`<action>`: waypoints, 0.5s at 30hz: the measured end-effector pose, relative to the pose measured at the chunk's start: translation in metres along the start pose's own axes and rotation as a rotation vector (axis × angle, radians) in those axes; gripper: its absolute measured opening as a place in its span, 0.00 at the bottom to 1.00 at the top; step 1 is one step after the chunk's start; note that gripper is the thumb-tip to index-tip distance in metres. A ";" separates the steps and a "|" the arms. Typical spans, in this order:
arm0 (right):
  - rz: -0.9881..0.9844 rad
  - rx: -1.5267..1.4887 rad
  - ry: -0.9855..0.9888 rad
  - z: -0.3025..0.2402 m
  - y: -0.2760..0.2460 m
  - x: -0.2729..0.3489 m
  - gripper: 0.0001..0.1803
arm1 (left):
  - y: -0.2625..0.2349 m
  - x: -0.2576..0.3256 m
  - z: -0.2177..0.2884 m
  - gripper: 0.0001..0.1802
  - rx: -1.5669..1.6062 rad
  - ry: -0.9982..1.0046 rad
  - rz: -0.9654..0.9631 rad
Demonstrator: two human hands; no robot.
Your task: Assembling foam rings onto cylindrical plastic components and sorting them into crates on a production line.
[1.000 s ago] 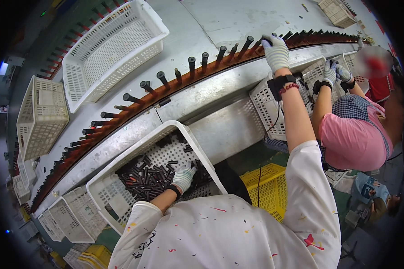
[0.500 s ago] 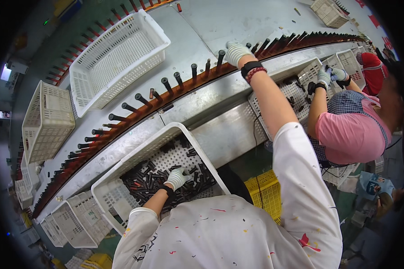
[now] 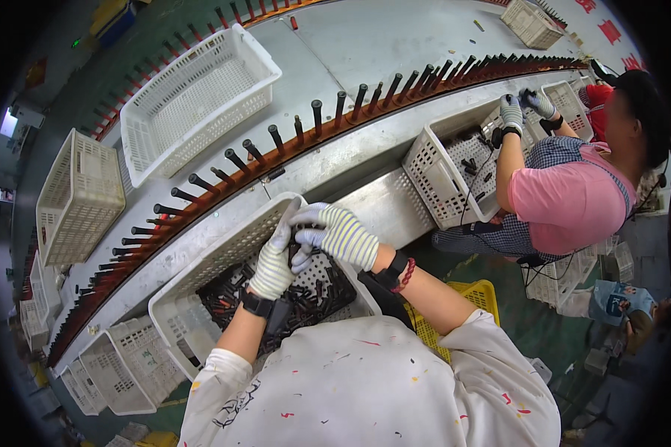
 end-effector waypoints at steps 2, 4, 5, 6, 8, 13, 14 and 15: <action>0.043 -0.293 0.153 0.003 -0.003 0.007 0.11 | 0.012 -0.004 0.008 0.40 -0.208 0.029 0.012; 0.192 -0.366 0.182 0.007 -0.026 0.014 0.11 | 0.028 -0.006 0.017 0.34 -0.444 0.088 0.022; 0.346 -0.345 0.125 0.010 -0.043 0.020 0.12 | 0.030 -0.006 0.019 0.29 -0.504 0.118 0.027; 0.343 -0.345 0.125 0.010 -0.054 0.020 0.12 | 0.014 -0.003 0.013 0.22 -0.641 0.084 0.059; 0.557 -0.447 0.203 0.020 -0.100 0.035 0.14 | -0.033 0.004 -0.010 0.10 -0.915 0.056 0.182; 0.803 -0.024 0.174 0.047 -0.233 0.063 0.15 | -0.111 0.012 -0.071 0.31 -1.826 -0.331 0.143; 0.873 0.146 0.142 0.061 -0.275 0.076 0.15 | -0.115 0.008 -0.076 0.40 -1.948 -0.445 0.200; 0.889 0.158 0.189 0.066 -0.295 0.073 0.15 | -0.117 0.006 -0.079 0.40 -1.945 -0.454 0.209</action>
Point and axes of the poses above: each hand's wrist, its own x-axis away from the middle knuckle, its own y-axis out of the palm, z = x × y, the point moved 9 cm from there along -x, towards the middle knuckle, and after that the axes turned 10 degrees about -z, right-handed, at the moved point
